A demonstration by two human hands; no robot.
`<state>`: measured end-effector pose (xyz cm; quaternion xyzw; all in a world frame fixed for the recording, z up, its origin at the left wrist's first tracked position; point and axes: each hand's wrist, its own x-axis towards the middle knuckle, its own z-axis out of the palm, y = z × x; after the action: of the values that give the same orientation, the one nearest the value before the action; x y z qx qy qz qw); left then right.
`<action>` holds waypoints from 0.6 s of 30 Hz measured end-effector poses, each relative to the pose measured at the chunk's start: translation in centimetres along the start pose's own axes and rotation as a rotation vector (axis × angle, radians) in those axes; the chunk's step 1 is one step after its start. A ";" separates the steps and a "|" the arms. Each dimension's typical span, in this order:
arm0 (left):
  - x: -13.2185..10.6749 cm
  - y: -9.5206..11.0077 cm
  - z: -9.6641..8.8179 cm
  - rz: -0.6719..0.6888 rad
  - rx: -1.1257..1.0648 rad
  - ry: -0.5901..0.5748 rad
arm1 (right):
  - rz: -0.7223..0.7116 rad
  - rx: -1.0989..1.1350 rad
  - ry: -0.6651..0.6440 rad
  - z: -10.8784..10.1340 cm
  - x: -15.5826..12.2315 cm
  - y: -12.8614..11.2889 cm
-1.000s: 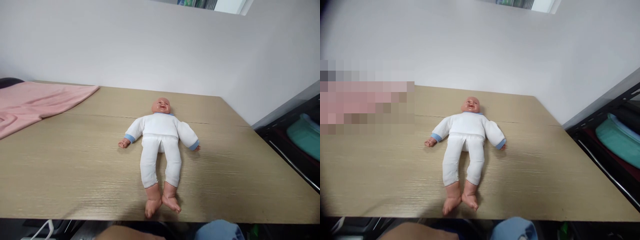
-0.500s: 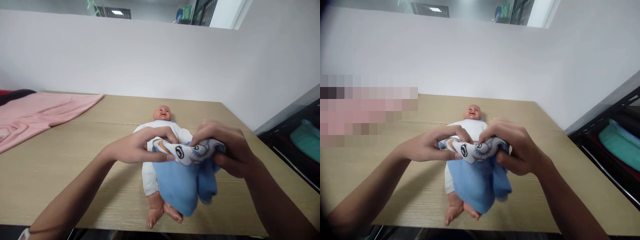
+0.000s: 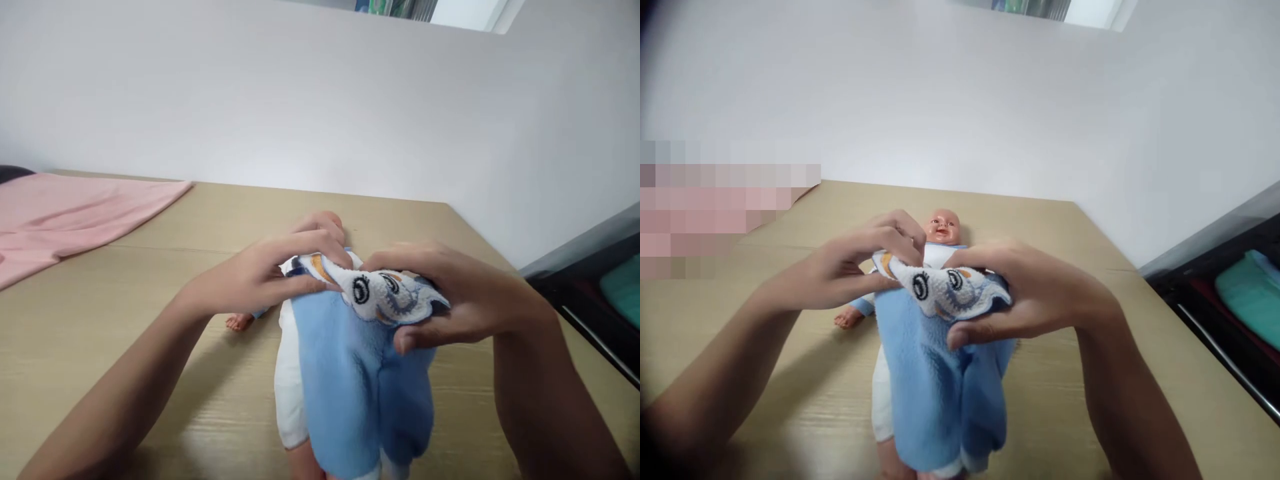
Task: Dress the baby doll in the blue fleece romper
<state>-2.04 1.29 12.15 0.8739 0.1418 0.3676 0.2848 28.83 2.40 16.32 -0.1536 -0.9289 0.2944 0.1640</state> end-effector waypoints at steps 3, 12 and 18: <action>0.3 -1.0 0.1 -0.002 -0.008 0.036 | -0.073 0.073 0.032 0.4 0.7 1.3; 0.1 -3.0 0.6 -0.082 -0.072 0.138 | -0.202 0.187 0.319 1.7 1.5 3.5; 0.2 -2.4 0.8 -0.236 -0.096 0.124 | -0.024 0.190 0.377 2.4 1.3 3.8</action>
<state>-1.46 2.99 10.34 0.8121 0.2432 0.3910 0.3584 27.46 4.63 12.50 -0.1786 -0.8515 0.3450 0.3521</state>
